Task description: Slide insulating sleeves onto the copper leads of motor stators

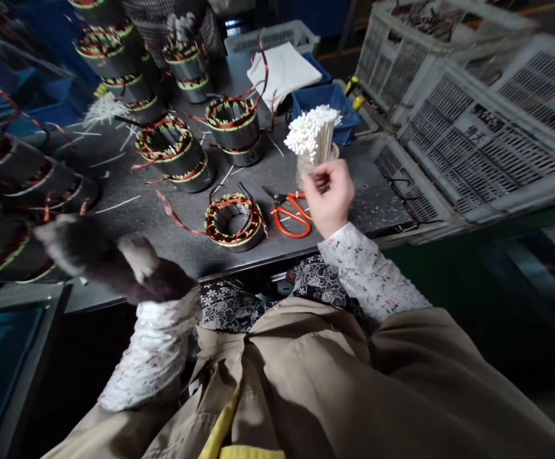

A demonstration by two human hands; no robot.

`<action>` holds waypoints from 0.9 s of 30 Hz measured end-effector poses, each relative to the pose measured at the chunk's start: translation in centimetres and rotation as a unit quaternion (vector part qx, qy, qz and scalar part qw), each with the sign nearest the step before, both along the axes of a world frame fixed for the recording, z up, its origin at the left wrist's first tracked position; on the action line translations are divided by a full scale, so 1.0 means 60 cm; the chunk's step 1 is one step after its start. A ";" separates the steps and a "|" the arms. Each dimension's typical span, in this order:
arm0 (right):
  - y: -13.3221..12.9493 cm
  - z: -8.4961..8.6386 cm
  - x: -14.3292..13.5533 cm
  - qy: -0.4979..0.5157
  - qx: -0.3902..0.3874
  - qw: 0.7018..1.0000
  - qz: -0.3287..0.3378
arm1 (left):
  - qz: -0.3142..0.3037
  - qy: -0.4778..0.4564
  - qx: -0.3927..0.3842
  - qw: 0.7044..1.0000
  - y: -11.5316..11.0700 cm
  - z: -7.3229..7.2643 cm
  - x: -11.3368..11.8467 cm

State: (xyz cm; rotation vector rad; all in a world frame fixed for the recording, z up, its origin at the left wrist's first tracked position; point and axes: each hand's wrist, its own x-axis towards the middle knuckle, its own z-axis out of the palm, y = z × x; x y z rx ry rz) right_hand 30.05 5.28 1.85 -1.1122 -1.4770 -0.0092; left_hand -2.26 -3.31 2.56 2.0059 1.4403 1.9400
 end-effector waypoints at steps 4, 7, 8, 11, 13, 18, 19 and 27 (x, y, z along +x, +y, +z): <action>0.044 0.004 0.050 -0.023 -0.041 0.998 -0.034 | -0.097 0.307 0.021 0.946 -0.007 0.013 0.029; 0.035 0.018 0.052 -0.040 -0.011 0.999 -0.014 | -0.157 0.352 -0.073 0.920 0.019 -0.003 0.047; 0.026 0.023 0.049 -0.030 0.000 1.000 0.001 | -0.159 0.347 -0.081 0.921 0.025 -0.008 0.051; -0.008 0.034 0.036 0.036 0.026 0.998 0.046 | -0.142 0.325 -0.098 0.930 0.026 -0.014 0.065; -0.034 0.040 0.028 0.062 0.070 0.995 0.040 | -0.129 0.310 -0.108 0.936 0.018 -0.010 0.078; -0.125 0.046 -0.004 -0.083 0.126 0.984 0.093 | -0.102 0.316 -0.123 0.935 0.005 0.000 0.103; -0.143 0.042 -0.012 -0.112 0.113 0.976 0.151 | -0.101 0.320 -0.126 0.933 0.005 0.000 0.104; -0.197 0.006 -0.040 -0.092 -0.102 0.946 0.295 | -0.103 0.272 -0.073 0.954 0.013 -0.014 0.103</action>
